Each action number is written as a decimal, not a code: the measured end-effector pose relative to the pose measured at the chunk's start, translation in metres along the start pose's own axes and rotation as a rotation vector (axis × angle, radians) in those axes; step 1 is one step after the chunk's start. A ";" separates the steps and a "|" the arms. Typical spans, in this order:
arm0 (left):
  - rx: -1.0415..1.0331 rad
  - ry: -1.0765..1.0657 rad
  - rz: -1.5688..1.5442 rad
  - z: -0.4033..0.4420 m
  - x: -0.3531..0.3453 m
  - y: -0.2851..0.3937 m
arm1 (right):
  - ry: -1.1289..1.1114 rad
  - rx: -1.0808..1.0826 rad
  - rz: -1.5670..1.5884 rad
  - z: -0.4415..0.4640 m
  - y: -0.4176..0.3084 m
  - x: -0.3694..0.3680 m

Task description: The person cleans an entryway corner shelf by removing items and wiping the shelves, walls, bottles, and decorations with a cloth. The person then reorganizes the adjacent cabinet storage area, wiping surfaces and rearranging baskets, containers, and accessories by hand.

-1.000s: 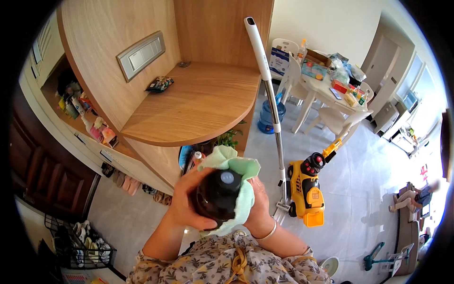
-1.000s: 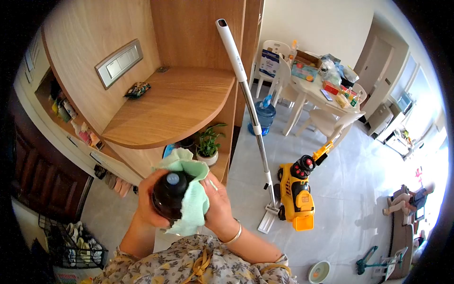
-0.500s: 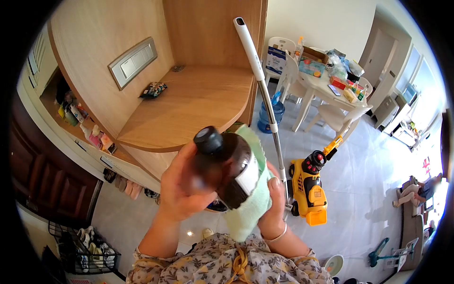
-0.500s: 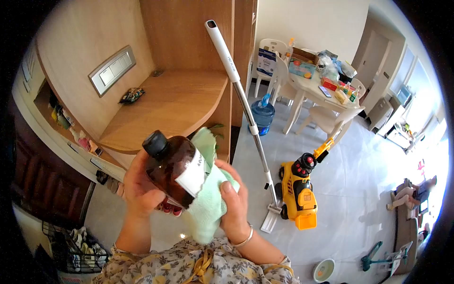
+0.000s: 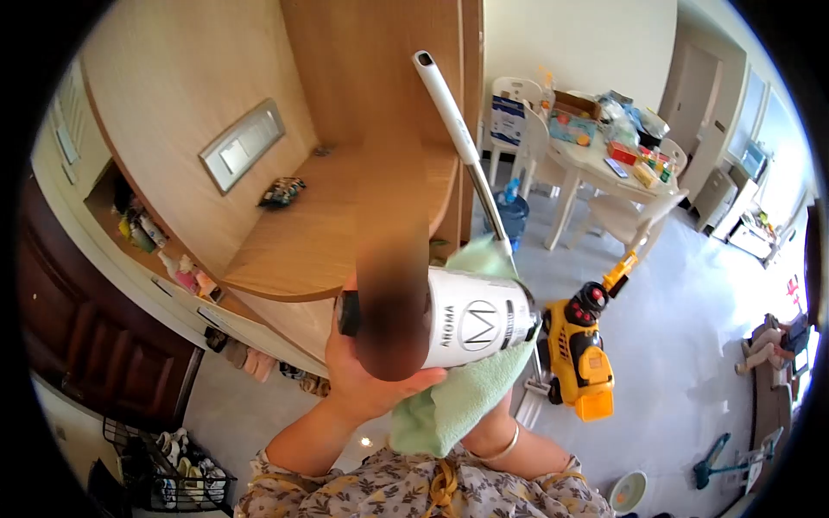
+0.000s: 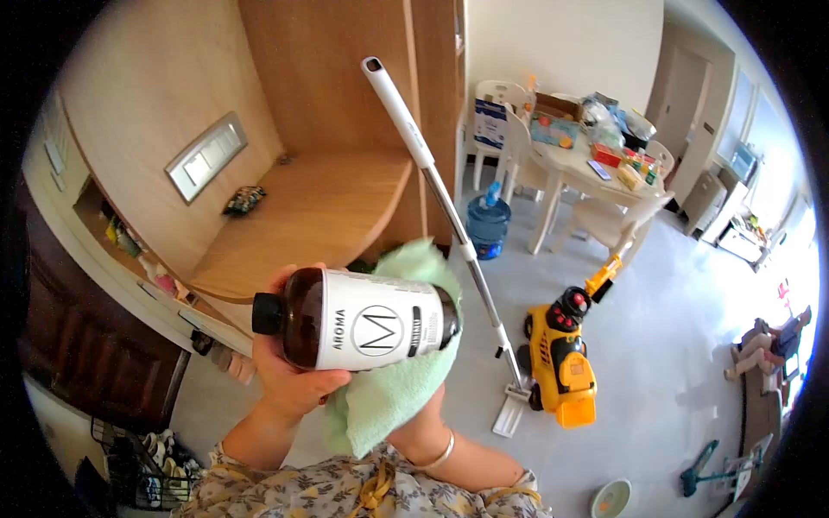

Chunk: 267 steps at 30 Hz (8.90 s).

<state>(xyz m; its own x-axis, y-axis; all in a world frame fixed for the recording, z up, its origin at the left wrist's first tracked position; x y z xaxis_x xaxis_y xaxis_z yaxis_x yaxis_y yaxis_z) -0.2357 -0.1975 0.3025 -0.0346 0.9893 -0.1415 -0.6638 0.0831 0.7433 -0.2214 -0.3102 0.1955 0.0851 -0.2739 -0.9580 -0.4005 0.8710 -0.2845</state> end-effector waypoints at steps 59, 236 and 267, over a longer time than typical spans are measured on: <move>-0.811 -0.252 1.199 0.127 0.002 0.089 | 0.071 0.107 -0.572 0.009 -0.055 0.012; 0.816 0.822 1.224 -0.049 0.531 -0.062 | -0.225 1.154 -1.907 0.067 0.033 -0.099; 0.293 1.219 0.295 -0.058 0.539 -0.069 | -0.257 1.214 -1.865 0.068 0.031 -0.102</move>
<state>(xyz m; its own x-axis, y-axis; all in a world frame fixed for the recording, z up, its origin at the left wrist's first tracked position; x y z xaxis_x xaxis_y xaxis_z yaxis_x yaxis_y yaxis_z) -0.2515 0.3228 0.1373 -0.9111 0.2399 -0.3352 -0.3313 0.0576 0.9418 -0.1802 -0.2270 0.2817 -0.2953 -0.8785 0.3756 0.8157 -0.4365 -0.3795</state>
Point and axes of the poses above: each hand's wrist, its own z-axis towards the middle knuckle, its own x-axis out of the back of the hand, y = z × x, the point moved 8 cm from there along z, towards the middle knuckle, and after that the axes turned 5 degrees about -x, right-handed, at the moved point
